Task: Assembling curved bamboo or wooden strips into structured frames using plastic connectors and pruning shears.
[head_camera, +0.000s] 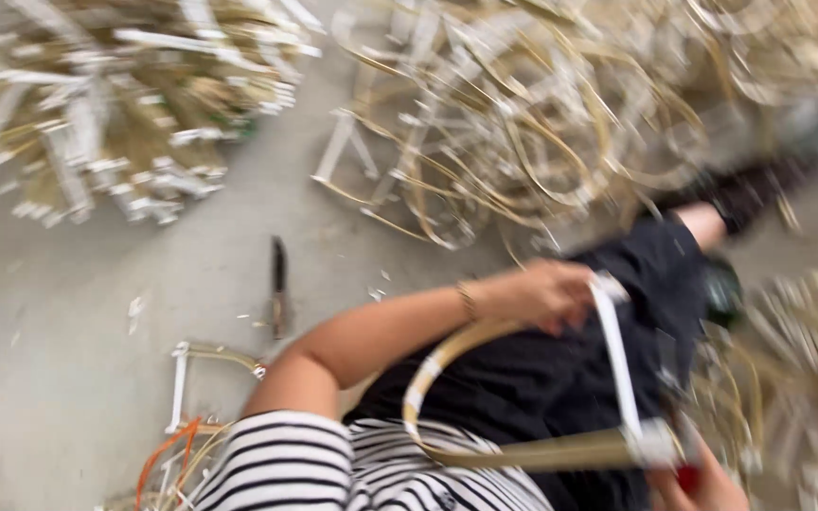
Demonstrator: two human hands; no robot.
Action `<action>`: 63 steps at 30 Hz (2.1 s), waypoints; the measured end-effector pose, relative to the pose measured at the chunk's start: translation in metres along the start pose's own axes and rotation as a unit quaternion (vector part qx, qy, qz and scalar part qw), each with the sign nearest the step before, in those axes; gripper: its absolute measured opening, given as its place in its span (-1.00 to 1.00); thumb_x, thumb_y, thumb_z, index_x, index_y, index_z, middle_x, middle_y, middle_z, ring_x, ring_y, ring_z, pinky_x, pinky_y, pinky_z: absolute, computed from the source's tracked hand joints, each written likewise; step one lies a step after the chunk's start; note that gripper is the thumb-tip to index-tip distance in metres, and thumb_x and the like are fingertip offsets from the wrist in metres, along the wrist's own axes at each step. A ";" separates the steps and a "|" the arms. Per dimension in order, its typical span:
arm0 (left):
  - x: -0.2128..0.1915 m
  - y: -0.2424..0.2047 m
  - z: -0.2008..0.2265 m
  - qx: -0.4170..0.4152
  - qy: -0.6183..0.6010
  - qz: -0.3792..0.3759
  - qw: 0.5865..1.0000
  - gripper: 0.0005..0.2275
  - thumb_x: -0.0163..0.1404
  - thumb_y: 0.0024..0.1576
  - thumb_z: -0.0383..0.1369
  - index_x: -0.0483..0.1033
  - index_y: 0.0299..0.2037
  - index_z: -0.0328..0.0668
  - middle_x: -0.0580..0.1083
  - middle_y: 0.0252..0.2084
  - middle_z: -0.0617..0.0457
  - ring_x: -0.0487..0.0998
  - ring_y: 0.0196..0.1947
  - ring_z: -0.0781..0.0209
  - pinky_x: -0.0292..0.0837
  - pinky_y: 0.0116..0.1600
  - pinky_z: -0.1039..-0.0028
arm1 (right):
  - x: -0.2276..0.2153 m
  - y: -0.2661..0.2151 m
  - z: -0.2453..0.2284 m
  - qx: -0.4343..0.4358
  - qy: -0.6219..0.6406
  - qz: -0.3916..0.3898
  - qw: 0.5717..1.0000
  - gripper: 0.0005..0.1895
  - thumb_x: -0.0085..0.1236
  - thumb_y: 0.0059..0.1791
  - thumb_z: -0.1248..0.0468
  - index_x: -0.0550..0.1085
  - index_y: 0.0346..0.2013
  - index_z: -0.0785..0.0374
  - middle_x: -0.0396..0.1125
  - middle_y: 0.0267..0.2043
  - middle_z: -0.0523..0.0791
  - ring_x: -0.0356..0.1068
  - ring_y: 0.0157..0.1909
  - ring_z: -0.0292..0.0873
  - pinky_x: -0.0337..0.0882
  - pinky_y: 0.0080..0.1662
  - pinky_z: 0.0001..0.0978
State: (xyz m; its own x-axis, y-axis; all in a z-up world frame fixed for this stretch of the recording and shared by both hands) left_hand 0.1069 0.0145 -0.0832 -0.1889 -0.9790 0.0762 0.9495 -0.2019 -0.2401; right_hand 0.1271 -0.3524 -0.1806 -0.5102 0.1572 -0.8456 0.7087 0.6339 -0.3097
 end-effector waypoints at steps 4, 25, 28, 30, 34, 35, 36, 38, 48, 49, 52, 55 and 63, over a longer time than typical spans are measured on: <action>-0.011 -0.021 0.011 0.042 -0.060 -0.019 0.997 -0.79 -0.18 0.33 -0.44 0.48 0.09 -0.18 0.45 -0.47 0.17 0.43 -0.61 0.44 0.40 -0.51 0.56 | -0.048 -0.014 -0.129 0.018 -0.060 0.075 0.995 -0.49 0.23 -0.18 0.09 0.40 0.05 0.03 0.28 0.29 0.11 0.30 0.29 0.17 0.34 0.19 -0.02; 0.031 -0.048 0.155 0.185 0.311 -0.051 0.931 -0.72 0.07 0.17 -0.30 0.56 0.03 -0.26 0.51 -0.32 -0.07 0.54 -0.32 0.03 0.46 -0.18 0.30 | -0.099 0.012 -0.182 -0.077 0.117 0.027 0.990 -0.47 0.26 -0.14 0.08 0.48 0.07 0.22 0.34 0.10 0.05 0.34 0.14 0.09 0.28 0.13 -0.12; 0.064 -0.062 0.151 0.125 0.338 -0.151 0.921 -0.75 0.02 0.21 -0.23 0.58 -0.10 -0.25 0.53 -0.31 -0.13 0.56 -0.25 -0.11 0.45 -0.14 0.18 | -0.111 0.007 -0.198 -0.109 0.331 -0.029 0.937 -0.68 0.04 0.05 0.11 0.52 -0.07 0.27 0.41 -0.02 -0.03 0.42 0.06 -0.08 0.37 0.10 -0.30; 0.073 -0.064 0.145 0.059 0.311 -0.192 0.929 -0.77 -0.06 0.29 -0.24 0.59 -0.14 -0.19 0.55 -0.30 -0.11 0.58 -0.24 -0.10 0.45 -0.12 0.17 | -0.115 0.005 -0.218 -0.133 0.410 -0.082 0.899 -0.66 -0.08 0.14 0.09 0.53 -0.14 0.28 0.47 -0.14 -0.09 0.46 -0.03 -0.16 0.40 0.07 -0.35; 0.082 -0.075 0.126 -0.037 0.308 -0.250 0.917 -0.77 -0.07 0.24 -0.22 0.59 -0.20 -0.16 0.56 -0.39 -0.10 0.60 -0.34 -0.08 0.48 -0.18 0.18 | -0.101 -0.002 -0.256 -0.160 0.486 -0.224 0.829 -0.57 -0.23 0.18 0.03 0.45 -0.27 0.31 0.32 -0.31 -0.15 0.32 -0.23 -0.21 0.36 -0.11 -0.38; 0.083 -0.078 0.127 -0.022 0.321 -0.245 0.915 -0.78 -0.06 0.24 -0.21 0.59 -0.19 -0.13 0.55 -0.40 -0.09 0.59 -0.35 -0.10 0.47 -0.19 0.17 | -0.097 0.000 -0.255 -0.143 0.485 -0.227 0.833 -0.56 -0.24 0.18 0.04 0.43 -0.32 0.30 0.26 -0.38 -0.17 0.26 -0.29 -0.24 0.33 -0.18 -0.40; 0.083 -0.081 0.126 -0.023 0.321 -0.245 0.915 -0.78 -0.06 0.24 -0.21 0.59 -0.19 -0.13 0.55 -0.40 -0.09 0.59 -0.35 -0.10 0.47 -0.19 0.17 | -0.094 -0.002 -0.254 -0.144 0.485 -0.227 0.832 -0.56 -0.24 0.18 0.04 0.43 -0.32 0.30 0.26 -0.38 -0.17 0.26 -0.29 -0.24 0.33 -0.18 -0.40; 0.082 -0.084 0.135 0.042 0.330 -0.200 0.922 -0.79 -0.03 0.25 -0.20 0.55 -0.20 -0.15 0.55 -0.39 -0.05 0.59 -0.31 -0.08 0.46 -0.20 0.14 | -0.076 -0.008 -0.246 -0.068 0.548 -0.289 0.782 -0.59 -0.19 0.16 0.07 0.40 -0.40 0.29 0.23 -0.44 -0.18 0.16 -0.36 -0.28 0.22 -0.27 -0.42; 0.093 -0.100 0.145 0.148 0.348 -0.149 0.914 -0.87 0.01 0.26 -0.29 0.53 -0.24 -0.15 0.52 -0.41 0.03 0.58 -0.41 0.03 0.47 -0.33 0.26 | -0.070 -0.011 -0.246 -0.024 0.533 -0.299 0.791 -0.64 -0.16 0.14 0.14 0.33 -0.48 0.27 0.08 -0.51 -0.22 0.04 -0.43 -0.31 0.13 -0.36 -0.43; 0.094 -0.101 0.147 0.162 0.351 -0.141 0.911 -0.88 0.02 0.25 -0.31 0.52 -0.25 -0.16 0.52 -0.41 0.03 0.58 -0.43 0.04 0.47 -0.34 0.27 | -0.071 -0.010 -0.247 -0.028 0.525 -0.297 0.797 -0.64 -0.17 0.13 0.15 0.35 -0.47 0.28 0.10 -0.52 -0.22 0.06 -0.43 -0.31 0.15 -0.35 -0.43; 0.094 -0.103 0.144 0.178 0.360 -0.136 0.905 -0.89 0.03 0.25 -0.33 0.49 -0.27 -0.18 0.50 -0.42 0.03 0.58 -0.43 0.04 0.47 -0.35 0.28 | -0.074 -0.007 -0.254 -0.032 0.499 -0.301 0.812 -0.64 -0.18 0.12 0.15 0.39 -0.45 0.28 0.14 -0.51 -0.23 0.10 -0.41 -0.32 0.20 -0.34 -0.45; 0.095 -0.101 0.137 0.169 0.371 -0.143 0.902 -0.87 0.03 0.26 -0.33 0.48 -0.28 -0.19 0.49 -0.43 0.02 0.58 -0.44 0.04 0.47 -0.34 0.27 | -0.069 -0.006 -0.254 -0.021 0.501 -0.315 0.806 -0.68 -0.17 0.11 0.15 0.44 -0.36 0.29 0.16 -0.49 -0.23 0.12 -0.40 -0.32 0.22 -0.32 -0.46; 0.071 -0.061 0.152 0.210 0.469 -0.097 0.852 -0.69 0.09 0.15 -0.08 0.50 -0.24 -0.21 0.52 -0.34 -0.05 0.56 -0.40 -0.08 0.46 -0.34 0.21 | -0.078 0.011 -0.180 -0.133 0.170 0.070 0.974 -0.50 0.13 0.06 0.00 0.41 0.15 0.28 0.34 0.11 0.02 0.32 0.16 0.06 0.30 0.14 -0.16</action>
State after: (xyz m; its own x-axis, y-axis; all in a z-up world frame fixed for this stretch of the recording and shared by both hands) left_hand 0.0734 -0.0386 0.0842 -0.2822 -0.5591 -0.7796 0.8470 -0.5269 0.0713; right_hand 0.0873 -0.2216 -0.0402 -0.5813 0.4692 -0.6648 0.6545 0.7550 -0.0395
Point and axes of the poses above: each hand's wrist, its own y-axis towards the middle knuckle, its own x-axis out of the palm, z = x × y, the point moved 9 cm from there along y, towards the middle knuckle
